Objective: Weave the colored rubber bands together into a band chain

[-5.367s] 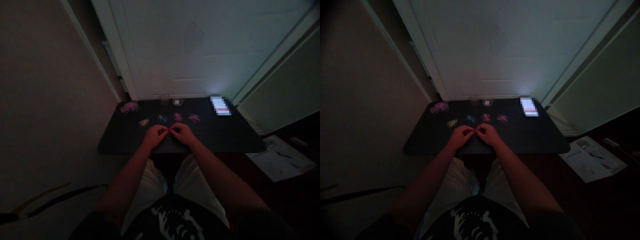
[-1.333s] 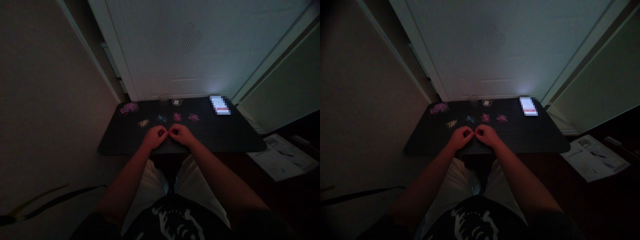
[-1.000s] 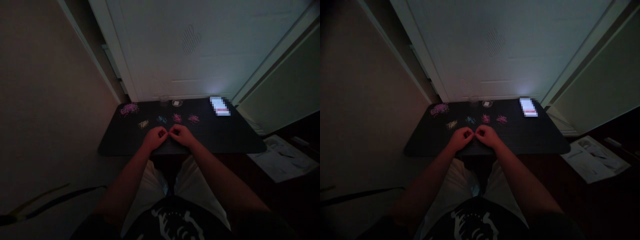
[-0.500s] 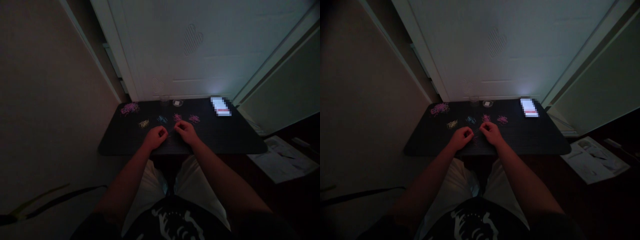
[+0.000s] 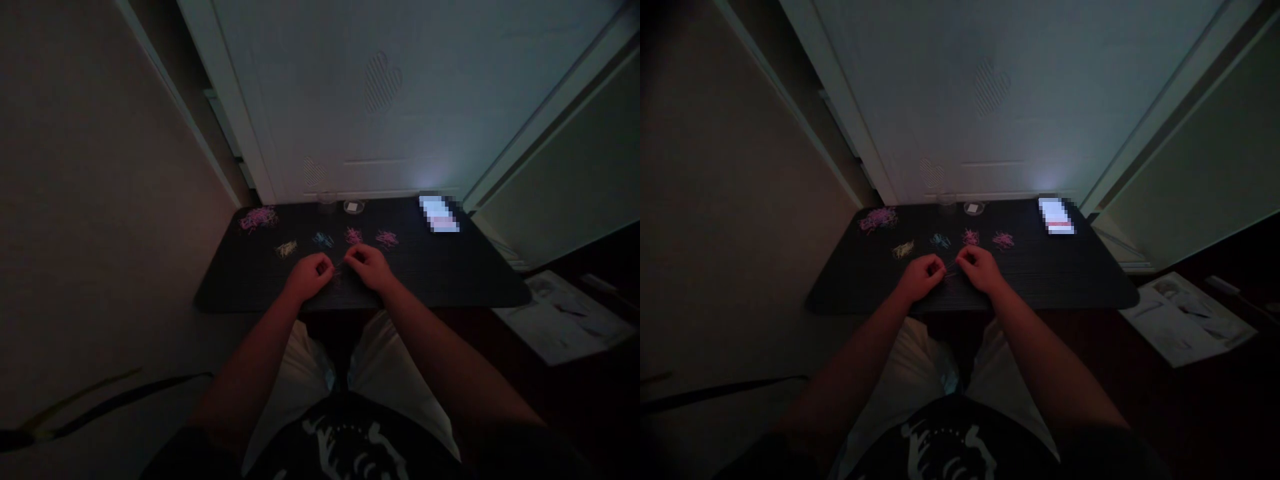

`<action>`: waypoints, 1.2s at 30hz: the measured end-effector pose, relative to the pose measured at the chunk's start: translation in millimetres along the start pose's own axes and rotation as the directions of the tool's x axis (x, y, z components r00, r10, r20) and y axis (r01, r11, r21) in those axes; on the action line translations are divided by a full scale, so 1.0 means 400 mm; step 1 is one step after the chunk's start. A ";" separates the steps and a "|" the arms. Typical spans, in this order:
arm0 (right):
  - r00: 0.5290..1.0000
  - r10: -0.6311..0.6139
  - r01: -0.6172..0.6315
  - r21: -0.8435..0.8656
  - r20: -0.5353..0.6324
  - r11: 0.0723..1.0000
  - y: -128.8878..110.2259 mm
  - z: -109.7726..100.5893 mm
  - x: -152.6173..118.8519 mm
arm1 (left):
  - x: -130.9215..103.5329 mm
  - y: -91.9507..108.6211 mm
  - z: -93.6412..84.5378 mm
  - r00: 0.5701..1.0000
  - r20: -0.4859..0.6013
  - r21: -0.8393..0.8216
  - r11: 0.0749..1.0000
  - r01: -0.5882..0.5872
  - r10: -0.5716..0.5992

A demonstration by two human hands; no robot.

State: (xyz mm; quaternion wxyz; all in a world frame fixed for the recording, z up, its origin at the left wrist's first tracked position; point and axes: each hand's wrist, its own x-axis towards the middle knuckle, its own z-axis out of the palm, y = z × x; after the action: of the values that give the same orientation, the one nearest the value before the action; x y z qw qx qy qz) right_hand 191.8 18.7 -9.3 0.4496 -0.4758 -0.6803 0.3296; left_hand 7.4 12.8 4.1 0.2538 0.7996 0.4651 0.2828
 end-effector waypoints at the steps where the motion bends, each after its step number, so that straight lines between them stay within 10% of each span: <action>1: 0.999 -0.015 0.015 -0.009 0.040 1.000 0.000 0.000 0.000 | 0.000 -0.001 0.000 1.000 0.000 0.004 1.000 -0.001 0.001; 36: 0.993 -0.040 0.063 -0.220 0.107 0.974 -0.019 0.009 -0.008 | -0.003 0.010 -0.001 0.999 -0.036 0.029 0.999 0.019 -0.018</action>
State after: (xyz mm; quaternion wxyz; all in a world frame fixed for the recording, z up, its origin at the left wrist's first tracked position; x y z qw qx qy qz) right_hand 186.3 13.0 -4.8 0.3664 -0.4880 -0.7471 0.2636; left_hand 8.9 10.1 6.8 0.2362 0.7935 0.4812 0.2879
